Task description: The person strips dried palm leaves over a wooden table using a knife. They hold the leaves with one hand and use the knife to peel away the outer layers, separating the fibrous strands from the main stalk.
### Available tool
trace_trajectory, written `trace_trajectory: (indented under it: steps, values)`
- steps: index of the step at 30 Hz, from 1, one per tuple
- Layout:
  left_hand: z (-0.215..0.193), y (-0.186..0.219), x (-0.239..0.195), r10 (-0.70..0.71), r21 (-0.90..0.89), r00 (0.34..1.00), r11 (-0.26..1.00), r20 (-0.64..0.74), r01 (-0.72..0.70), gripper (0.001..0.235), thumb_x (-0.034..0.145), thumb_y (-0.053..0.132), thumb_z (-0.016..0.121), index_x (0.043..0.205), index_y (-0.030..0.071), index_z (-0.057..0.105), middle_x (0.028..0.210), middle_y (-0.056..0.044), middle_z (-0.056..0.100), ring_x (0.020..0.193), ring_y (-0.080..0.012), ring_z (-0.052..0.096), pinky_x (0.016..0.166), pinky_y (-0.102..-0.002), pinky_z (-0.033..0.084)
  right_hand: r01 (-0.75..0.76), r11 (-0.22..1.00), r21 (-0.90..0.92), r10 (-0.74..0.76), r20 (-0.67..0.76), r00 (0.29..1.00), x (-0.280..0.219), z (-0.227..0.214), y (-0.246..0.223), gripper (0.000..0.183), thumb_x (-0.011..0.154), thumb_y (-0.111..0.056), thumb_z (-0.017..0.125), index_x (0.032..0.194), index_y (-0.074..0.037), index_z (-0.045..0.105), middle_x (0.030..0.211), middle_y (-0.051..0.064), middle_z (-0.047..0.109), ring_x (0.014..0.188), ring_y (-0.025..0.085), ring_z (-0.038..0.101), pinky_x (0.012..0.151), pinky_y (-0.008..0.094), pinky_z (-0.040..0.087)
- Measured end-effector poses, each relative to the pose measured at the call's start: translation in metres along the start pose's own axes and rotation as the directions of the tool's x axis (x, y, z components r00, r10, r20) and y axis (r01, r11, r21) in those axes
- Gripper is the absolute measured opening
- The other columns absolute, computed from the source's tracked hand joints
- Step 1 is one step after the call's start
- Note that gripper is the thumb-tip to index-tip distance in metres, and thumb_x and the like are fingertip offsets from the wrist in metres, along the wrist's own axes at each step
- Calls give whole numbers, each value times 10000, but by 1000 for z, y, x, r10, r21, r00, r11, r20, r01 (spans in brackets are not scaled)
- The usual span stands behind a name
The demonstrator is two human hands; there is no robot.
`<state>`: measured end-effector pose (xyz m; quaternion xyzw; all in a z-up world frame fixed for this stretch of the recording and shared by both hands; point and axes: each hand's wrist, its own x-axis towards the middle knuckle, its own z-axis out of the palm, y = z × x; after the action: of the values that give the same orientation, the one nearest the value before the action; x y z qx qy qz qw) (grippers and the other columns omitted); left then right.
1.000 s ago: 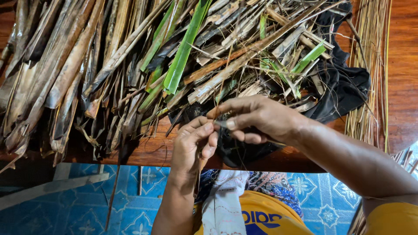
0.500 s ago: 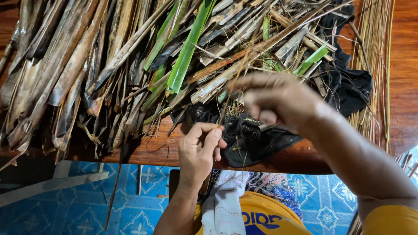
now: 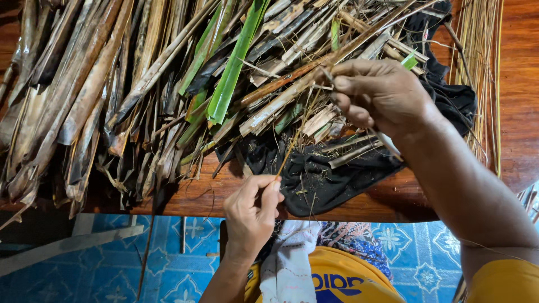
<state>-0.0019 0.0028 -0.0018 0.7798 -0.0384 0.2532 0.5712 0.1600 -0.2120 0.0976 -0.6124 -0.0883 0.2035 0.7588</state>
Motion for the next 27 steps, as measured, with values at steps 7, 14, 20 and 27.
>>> trace_trajectory:
  steps: [7,14,20,27]
  values:
    - [-6,9,8,-210,47,955,978,209,204,288,947,251,583,1135,59,686,810,-43,732,585,-132,719,539,-280,579,-258,935,-243,212,-199,957,-30,44,-13,202,986,-82,639,1134,6,746,634,68,637,421,94,512,333,185,408]
    - [21,-8,35,-64,-302,991,948,115,96,184,911,50,672,1069,-28,726,700,-160,740,484,-179,688,411,-276,558,-20,994,-104,30,90,995,-22,31,34,108,899,-28,652,979,44,656,555,183,598,321,173,532,197,237,300]
    - [21,-13,40,34,-243,997,970,71,-15,114,914,56,705,1002,17,767,610,-104,720,423,-146,658,384,-234,517,-11,991,-131,23,88,996,-21,19,38,89,907,-14,644,956,57,668,548,199,618,311,177,557,180,224,335]
    - [20,-5,38,157,-117,988,981,8,-155,91,914,68,719,974,66,787,568,-51,701,471,-183,680,443,-280,559,-30,990,-139,42,80,996,-20,12,49,98,906,-5,652,972,60,683,545,231,623,301,213,567,177,245,342]
